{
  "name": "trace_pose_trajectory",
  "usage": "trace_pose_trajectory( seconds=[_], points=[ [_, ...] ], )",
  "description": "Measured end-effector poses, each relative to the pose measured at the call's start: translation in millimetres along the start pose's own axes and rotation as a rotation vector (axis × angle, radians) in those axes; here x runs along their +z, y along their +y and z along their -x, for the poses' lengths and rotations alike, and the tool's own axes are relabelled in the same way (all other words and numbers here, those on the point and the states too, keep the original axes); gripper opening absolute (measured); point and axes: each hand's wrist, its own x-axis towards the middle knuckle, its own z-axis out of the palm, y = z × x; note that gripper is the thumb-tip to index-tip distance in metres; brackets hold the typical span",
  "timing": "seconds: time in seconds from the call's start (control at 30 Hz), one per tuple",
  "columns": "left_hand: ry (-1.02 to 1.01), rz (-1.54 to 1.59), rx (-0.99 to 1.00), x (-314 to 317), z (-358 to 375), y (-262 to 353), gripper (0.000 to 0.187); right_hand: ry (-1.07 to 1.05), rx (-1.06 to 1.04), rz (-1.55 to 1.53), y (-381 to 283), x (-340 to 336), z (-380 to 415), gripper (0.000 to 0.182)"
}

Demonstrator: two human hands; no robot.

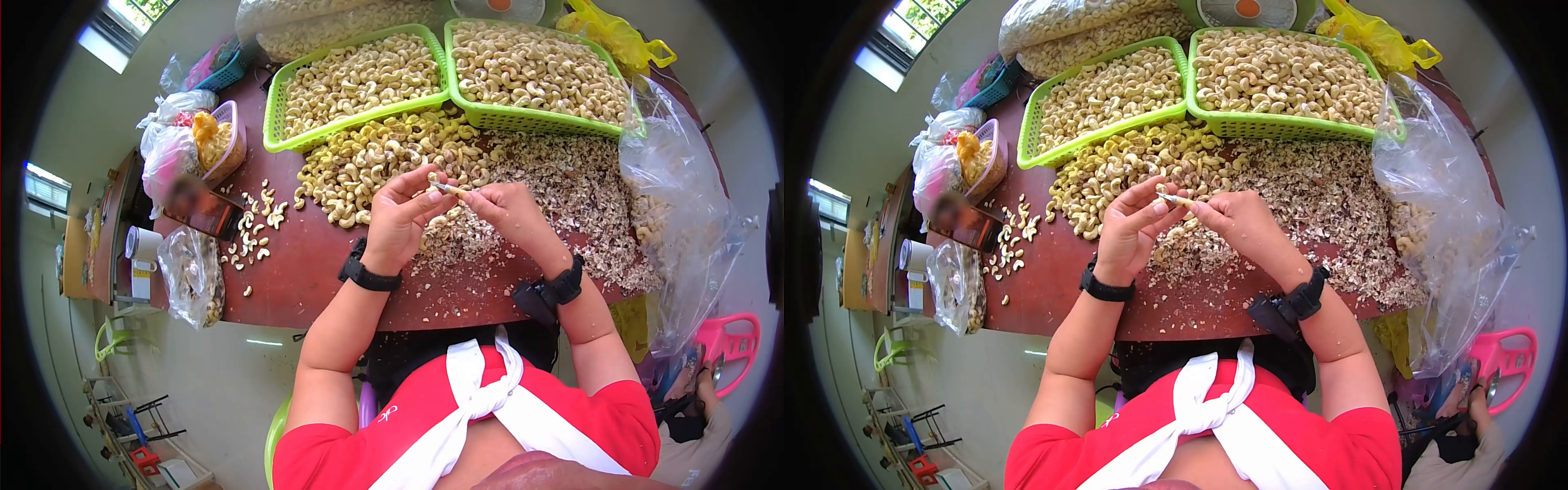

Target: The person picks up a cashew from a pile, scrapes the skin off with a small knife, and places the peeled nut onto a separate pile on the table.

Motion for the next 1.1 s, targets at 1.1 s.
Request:
trace_pose_trajectory(
  seconds=[1.1],
  points=[
    [0.024,-0.248,0.027,-9,-1,1,0.035,-0.011,0.015,0.101,-6,-1,1,0.039]
  ],
)
